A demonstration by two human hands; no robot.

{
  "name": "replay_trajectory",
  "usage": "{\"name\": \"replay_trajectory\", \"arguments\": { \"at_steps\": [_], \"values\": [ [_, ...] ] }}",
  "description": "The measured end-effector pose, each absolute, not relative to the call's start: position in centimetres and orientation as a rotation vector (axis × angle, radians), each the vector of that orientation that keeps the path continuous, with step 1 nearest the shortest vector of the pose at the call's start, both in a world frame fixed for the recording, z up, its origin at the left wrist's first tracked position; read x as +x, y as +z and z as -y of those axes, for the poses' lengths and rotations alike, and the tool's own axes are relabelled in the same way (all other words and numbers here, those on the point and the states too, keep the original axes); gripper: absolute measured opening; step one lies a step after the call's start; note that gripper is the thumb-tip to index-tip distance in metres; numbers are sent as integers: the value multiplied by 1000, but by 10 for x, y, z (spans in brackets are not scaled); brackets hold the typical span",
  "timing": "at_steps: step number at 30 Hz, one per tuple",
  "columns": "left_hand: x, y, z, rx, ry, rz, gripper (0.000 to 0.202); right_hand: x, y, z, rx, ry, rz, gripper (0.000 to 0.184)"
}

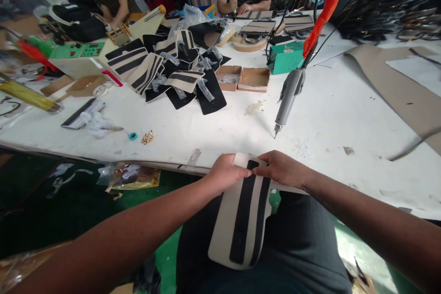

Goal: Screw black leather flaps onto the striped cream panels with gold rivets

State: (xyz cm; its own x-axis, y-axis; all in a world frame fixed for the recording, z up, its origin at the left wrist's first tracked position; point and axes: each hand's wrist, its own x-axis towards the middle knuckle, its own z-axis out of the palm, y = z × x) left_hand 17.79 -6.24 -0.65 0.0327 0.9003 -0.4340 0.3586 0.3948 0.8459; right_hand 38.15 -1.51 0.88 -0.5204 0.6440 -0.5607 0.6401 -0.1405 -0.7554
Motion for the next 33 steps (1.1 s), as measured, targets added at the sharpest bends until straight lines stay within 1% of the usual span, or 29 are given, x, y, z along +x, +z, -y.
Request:
{"name": "replay_trajectory", "arguments": {
  "at_steps": [5,14,18,24,27,30,31,32,33],
  "values": [
    [179,-8,57,1149,589,-1571,18,375,13,14,-1632,1672,2157,23],
    [175,-2,46,1271,495,-1610,24,367,8,12,-1678,1586,2224,22],
    [176,5,43,1352,451,-1627,21,366,5,9,-1678,1573,2241,24],
    [172,9,39,1532,376,-1646,15,362,13,6,-1687,1502,2325,23],
    [166,10,41,1589,343,-1717,26,359,15,5,-1679,1463,2375,23],
    [164,9,48,1629,344,-1832,56,356,16,3,-1674,1435,2408,25],
    [164,7,52,1683,374,-1853,63,355,17,3,-1673,1434,2414,25],
    [164,4,55,1760,422,-1848,65,355,17,3,-1672,1436,2416,25],
    [165,1,59,1847,481,-1819,61,354,17,3,-1669,1440,2417,24]
  ]
}}
